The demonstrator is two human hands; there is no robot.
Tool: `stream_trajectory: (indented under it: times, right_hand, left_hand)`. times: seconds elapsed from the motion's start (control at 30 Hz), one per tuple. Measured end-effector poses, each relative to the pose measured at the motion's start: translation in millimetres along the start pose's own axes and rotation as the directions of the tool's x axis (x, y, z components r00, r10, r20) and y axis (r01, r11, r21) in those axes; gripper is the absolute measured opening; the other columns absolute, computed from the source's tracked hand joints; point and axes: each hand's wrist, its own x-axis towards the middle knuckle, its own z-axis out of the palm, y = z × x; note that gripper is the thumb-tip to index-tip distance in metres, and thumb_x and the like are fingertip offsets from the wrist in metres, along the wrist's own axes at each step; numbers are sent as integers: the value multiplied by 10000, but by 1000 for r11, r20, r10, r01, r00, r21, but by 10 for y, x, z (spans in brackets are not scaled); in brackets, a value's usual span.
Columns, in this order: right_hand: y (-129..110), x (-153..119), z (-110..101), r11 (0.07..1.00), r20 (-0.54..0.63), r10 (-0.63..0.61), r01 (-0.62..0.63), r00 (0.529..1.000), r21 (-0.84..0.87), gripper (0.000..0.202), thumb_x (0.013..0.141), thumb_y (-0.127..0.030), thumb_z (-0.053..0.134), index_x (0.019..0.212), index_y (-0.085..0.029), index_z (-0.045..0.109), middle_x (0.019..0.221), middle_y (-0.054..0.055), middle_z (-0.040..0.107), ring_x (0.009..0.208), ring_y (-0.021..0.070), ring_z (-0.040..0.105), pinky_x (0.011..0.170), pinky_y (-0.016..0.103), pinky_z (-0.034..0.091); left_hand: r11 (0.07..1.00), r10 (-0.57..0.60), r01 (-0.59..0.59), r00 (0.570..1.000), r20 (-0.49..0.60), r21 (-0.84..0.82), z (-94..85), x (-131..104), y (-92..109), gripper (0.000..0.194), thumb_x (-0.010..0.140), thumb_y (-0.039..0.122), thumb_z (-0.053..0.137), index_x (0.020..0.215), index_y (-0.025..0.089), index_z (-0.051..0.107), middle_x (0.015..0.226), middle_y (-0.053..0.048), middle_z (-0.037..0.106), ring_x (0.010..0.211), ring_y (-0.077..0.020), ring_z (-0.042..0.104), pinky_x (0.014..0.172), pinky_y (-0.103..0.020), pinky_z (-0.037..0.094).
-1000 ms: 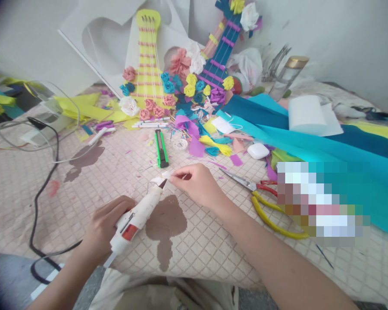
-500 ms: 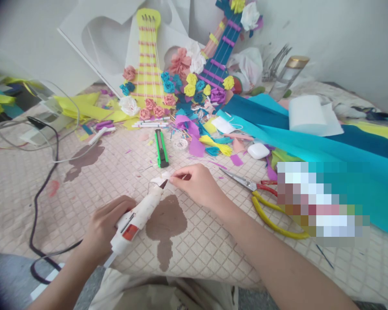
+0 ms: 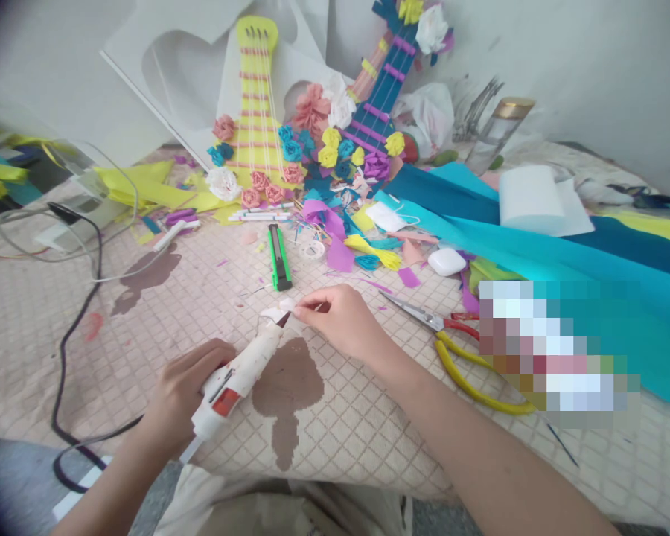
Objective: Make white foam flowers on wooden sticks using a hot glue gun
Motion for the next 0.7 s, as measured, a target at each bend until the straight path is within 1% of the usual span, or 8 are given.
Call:
stream_trajectory:
  times: [0.27, 0.43, 0.7]
  right_hand:
    - [7, -2, 0, 1000, 5, -8, 8, 1000, 1, 175, 747, -299, 596, 760, -170, 714, 709, 18, 689, 606, 132, 560, 551, 249, 393]
    - [25, 6, 0, 1000, 9, 9, -9, 1000, -11, 180, 750, -302, 596, 776, -171, 716, 721, 23, 690, 614, 134, 560, 563, 253, 394]
    - [22, 6, 1, 1000, 13, 15, -15, 1000, 4, 187, 749, -309, 594, 787, -173, 716, 718, 22, 683, 618, 135, 559, 561, 252, 396]
  left_hand:
    - [1000, -7, 7, 1000, 15, -1, -2, 3, -8, 144, 809, 119, 432, 726, 146, 547, 671, -48, 566, 571, -126, 496, 532, -235, 413]
    - [1000, 12, -13, 1000, 7, 7, -11, 15, 2, 150, 818, 132, 434, 714, 142, 542, 656, -45, 558, 554, -121, 490, 518, -230, 404]
    - [1000, 18, -18, 1000, 8, 4, 12, -8, -26, 141, 801, 98, 438, 715, 136, 542, 656, -42, 556, 552, -119, 486, 517, -230, 400]
